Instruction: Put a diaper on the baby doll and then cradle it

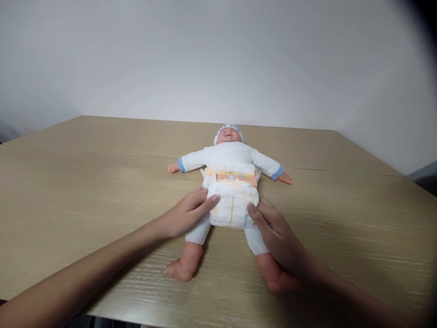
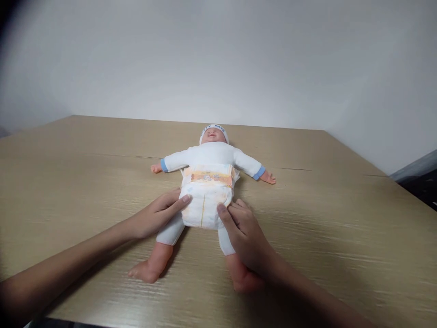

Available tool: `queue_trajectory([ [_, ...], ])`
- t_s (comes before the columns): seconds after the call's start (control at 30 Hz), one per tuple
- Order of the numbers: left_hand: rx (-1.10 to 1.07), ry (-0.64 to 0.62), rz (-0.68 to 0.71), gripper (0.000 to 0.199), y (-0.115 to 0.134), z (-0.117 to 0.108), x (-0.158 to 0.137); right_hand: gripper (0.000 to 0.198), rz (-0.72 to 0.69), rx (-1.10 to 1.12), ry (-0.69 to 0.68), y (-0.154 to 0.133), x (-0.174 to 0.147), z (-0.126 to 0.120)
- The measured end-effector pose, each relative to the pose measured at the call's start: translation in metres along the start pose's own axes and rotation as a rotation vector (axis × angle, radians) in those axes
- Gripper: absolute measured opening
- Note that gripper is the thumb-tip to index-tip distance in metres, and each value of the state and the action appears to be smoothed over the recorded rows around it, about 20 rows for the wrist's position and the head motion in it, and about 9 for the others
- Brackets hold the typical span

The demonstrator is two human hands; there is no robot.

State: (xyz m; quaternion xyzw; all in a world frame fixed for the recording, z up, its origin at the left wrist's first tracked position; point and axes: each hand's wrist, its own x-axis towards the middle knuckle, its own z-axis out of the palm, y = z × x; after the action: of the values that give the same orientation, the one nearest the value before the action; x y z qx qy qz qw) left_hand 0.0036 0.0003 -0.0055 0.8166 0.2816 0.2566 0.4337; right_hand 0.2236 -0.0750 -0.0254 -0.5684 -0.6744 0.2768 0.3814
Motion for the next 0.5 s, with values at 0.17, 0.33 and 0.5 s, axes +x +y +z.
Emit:
queue_trajectory([
  [0.17,0.036,-0.004,0.010,0.037,0.0001,-0.0007,0.0001,0.042,-0.013,-0.005,-0.003,0.0011,0.0001,-0.0006],
  [0.33,0.038,-0.007,0.031,0.036,-0.0004,-0.0005,0.0002,0.041,-0.013,0.007,-0.015,0.0012,0.0004,-0.0008],
  [0.5,0.060,-0.009,0.027,0.036,0.0002,-0.0010,0.0002,0.042,-0.021,0.024,-0.015,0.0005,0.0020,-0.0006],
])
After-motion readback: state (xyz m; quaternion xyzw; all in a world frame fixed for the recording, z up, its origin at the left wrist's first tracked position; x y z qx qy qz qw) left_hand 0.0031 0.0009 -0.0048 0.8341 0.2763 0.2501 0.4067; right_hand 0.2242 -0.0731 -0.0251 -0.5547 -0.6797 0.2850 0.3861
